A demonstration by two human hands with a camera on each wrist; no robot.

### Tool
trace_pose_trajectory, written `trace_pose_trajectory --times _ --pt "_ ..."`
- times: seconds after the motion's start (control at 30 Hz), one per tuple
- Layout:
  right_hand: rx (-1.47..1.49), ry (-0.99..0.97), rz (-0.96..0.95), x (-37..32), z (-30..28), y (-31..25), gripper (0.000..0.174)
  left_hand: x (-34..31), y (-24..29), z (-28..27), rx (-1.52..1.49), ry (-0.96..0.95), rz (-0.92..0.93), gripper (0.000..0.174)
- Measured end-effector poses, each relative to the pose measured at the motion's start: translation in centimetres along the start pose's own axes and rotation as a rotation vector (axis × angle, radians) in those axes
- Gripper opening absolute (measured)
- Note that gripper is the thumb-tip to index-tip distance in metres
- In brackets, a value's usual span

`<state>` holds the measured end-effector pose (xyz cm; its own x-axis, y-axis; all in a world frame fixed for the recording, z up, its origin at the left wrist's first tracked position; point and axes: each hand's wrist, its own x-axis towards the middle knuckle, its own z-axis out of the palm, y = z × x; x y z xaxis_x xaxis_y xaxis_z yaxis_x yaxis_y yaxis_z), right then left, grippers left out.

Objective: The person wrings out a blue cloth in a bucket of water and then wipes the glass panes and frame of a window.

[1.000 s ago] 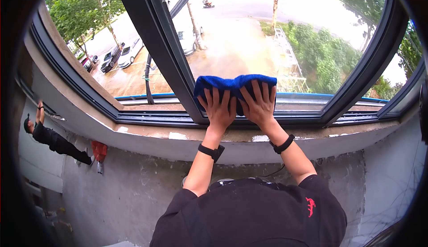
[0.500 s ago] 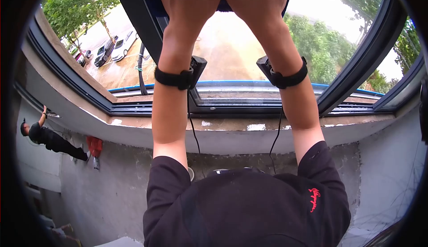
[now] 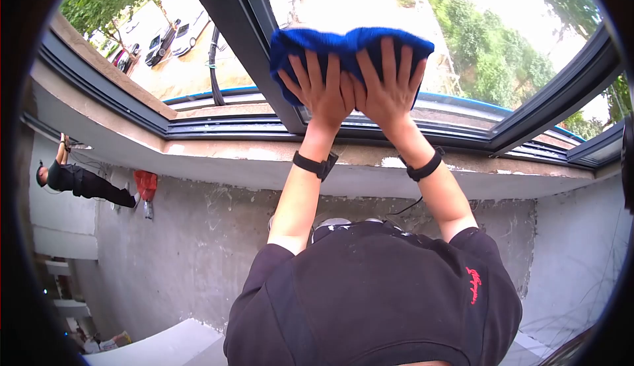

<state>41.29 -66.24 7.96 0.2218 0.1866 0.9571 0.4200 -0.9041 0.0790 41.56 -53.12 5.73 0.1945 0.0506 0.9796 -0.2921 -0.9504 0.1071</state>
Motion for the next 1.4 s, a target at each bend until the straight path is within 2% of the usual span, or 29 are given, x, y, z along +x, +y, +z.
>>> trace_pose_trajectory --times 0.1,0.17,0.23,0.3,0.37,0.43,0.53,0.67,0.7,0.83,0.9,0.93,0.97,1.0,1.03,1.07,1.13,1.17,1.3,1.4 --pt "-0.053 -0.103 -0.070 -7.9 1.1 0.7 0.041 -8.1 -1.2 0.0 0.005 -0.211 0.022 0.038" --pt "-0.009 -0.133 0.024 -11.7 1.1 0.9 0.038 -10.9 -1.5 -0.8 0.004 -0.322 0.076 0.038" --pt "0.050 -0.180 0.036 -12.4 0.3 1.3 0.038 -11.5 -1.5 -1.2 0.014 -0.381 0.091 0.036" --pt "0.080 -0.162 0.046 -10.5 -0.7 1.9 0.041 -9.9 -2.5 -1.0 0.012 -0.361 0.139 0.038" --pt "0.104 -0.094 -0.028 -5.8 -1.8 3.0 0.046 -4.5 -2.2 -1.2 -0.002 -0.222 0.197 0.041" --pt "0.139 -0.004 -0.001 0.9 -3.5 3.6 0.048 1.6 -0.8 -1.8 0.009 -0.158 0.111 0.041" --pt "0.118 0.133 -0.056 9.7 -5.2 4.4 0.048 11.3 1.2 -2.8 -0.030 0.021 0.139 0.046" --pt "0.088 0.333 -0.163 18.5 -6.2 5.6 0.045 20.9 1.6 -3.2 -0.017 0.204 0.273 0.049" --pt "0.247 0.266 -0.146 20.7 -8.4 5.1 0.054 23.1 1.6 -3.1 -0.033 0.251 0.319 0.049" --pt "0.155 0.528 -0.173 27.1 -7.6 5.8 0.057 31.4 2.0 -2.9 -0.027 0.377 0.459 0.048" --pt "0.162 0.535 -0.190 28.6 -8.5 6.2 0.058 33.1 4.1 -5.2 0.094 0.316 0.431 0.049" --pt "0.144 0.582 -0.190 29.0 -8.3 6.2 0.058 34.3 3.6 -6.5 -0.040 0.031 0.397 0.063" --pt "0.125 0.633 -0.193 29.3 -8.0 6.3 0.058 34.1 3.0 -5.7 -0.048 0.035 0.400 0.063" --pt "0.187 0.657 -0.212 29.0 -7.2 6.6 0.059 33.5 2.4 -4.5 -0.044 0.204 0.441 0.055" --pt "0.099 0.543 -0.156 27.4 -8.1 6.3 0.060 32.4 2.1 -3.2 -0.039 0.369 0.478 0.047" --pt "0.130 0.490 -0.138 25.9 -8.3 6.1 0.061 30.4 2.5 -2.9 -0.024 0.380 0.426 0.046" --pt "0.157 0.421 -0.114 22.8 -8.1 5.7 0.057 26.3 2.9 -2.5 0.018 0.337 0.348 0.047" --pt "0.096 0.439 -0.046 21.0 -6.5 6.0 0.047 23.9 3.5 -2.5 0.038 0.303 0.298 0.047" --pt "0.042 0.172 0.052 12.5 -5.5 5.0 0.051 13.9 4.8 -1.7 0.052 0.105 0.107 0.051" --pt "-0.038 0.079 0.101 5.1 -3.7 4.5 0.050 5.6 5.4 -0.1 -0.012 -0.046 -0.014 0.051"
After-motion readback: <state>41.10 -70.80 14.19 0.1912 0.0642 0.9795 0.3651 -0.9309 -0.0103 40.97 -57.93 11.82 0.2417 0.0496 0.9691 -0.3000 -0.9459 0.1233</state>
